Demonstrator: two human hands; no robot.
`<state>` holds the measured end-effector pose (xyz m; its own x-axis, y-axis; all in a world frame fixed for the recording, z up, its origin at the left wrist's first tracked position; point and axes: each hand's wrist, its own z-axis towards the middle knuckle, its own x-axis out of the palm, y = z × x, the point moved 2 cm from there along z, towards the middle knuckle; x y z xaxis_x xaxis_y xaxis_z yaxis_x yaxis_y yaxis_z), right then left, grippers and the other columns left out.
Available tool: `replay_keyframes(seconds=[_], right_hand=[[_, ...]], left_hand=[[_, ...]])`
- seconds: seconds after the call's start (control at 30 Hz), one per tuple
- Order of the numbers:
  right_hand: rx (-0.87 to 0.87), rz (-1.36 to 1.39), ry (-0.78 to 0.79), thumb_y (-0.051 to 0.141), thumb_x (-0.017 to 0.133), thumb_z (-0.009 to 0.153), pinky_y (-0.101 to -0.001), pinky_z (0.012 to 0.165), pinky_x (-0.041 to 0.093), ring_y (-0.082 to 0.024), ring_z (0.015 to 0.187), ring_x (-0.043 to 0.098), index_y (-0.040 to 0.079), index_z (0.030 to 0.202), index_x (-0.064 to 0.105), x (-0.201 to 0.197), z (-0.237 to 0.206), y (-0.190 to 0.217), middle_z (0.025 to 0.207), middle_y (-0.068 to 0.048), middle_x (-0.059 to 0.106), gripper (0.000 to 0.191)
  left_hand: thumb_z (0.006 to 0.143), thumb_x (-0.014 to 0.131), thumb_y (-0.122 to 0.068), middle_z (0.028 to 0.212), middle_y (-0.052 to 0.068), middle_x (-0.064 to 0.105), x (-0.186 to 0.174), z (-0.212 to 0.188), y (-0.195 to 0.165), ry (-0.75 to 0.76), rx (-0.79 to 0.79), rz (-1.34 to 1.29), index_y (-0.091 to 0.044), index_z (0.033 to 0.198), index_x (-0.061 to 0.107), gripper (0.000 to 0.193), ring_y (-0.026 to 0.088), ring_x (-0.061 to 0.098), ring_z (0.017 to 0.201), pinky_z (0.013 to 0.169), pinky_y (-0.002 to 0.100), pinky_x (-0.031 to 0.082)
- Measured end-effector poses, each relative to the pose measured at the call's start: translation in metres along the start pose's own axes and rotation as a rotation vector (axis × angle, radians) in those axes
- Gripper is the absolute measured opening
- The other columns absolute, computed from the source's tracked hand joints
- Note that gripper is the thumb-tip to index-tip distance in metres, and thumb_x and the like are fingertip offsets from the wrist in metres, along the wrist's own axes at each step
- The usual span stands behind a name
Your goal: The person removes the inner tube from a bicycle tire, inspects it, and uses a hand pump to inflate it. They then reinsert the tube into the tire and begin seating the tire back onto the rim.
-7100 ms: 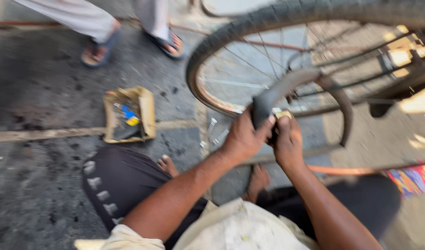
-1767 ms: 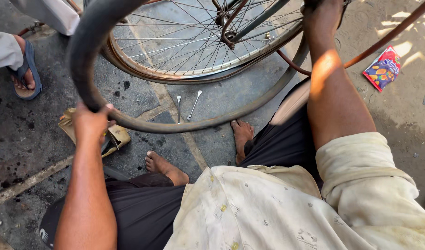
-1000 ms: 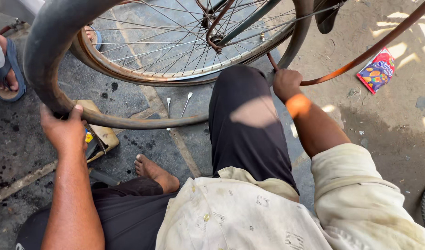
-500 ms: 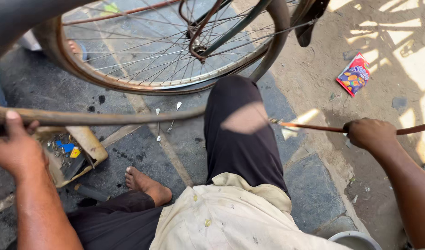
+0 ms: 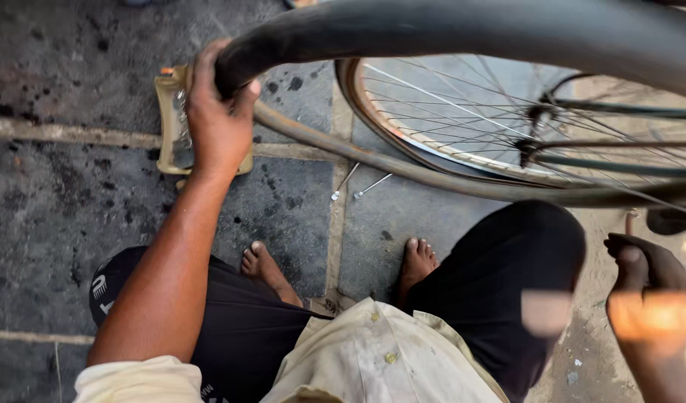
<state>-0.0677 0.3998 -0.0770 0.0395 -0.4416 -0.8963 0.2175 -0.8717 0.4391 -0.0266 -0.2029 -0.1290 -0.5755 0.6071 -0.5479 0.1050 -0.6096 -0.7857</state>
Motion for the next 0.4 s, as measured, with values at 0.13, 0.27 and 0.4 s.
replay_keyframes(seconds=[0.13,0.27,0.4], right_hand=[[-0.512,-0.368,0.312,0.037,0.069,0.078,-0.0454,0.101,0.045,-0.033,0.111,0.066,0.011,0.107,0.075,0.056,0.059,0.139,0.110,-0.010,0.074,0.039],[-0.523,-0.494,0.600,0.047,0.071,0.085,-0.0430,0.102,0.045,-0.026,0.106,0.066,0.015,0.094,0.076,0.070,0.092,0.191,0.103,-0.003,0.075,0.033],[-0.551,-0.551,0.731,0.048,0.068,0.083,-0.0414,0.102,0.046,-0.025,0.106,0.065,0.017,0.095,0.076,0.135,0.094,0.237,0.101,-0.002,0.074,0.034]], left_hand=[[0.109,0.070,-0.013,0.165,0.018,0.038,-0.017,0.014,0.013,0.113,-0.106,-0.074,-0.016,0.163,0.032,0.066,0.035,0.053,0.151,0.112,0.043,0.055],[0.099,0.079,-0.015,0.168,0.023,0.029,-0.030,-0.004,0.015,0.153,-0.097,0.111,-0.014,0.166,0.019,0.090,0.046,0.034,0.156,0.127,0.054,0.039],[0.092,0.081,-0.016,0.168,0.026,0.018,-0.051,-0.017,0.011,0.157,-0.268,0.207,-0.018,0.165,0.016,0.097,0.051,0.024,0.155,0.124,0.059,0.033]])
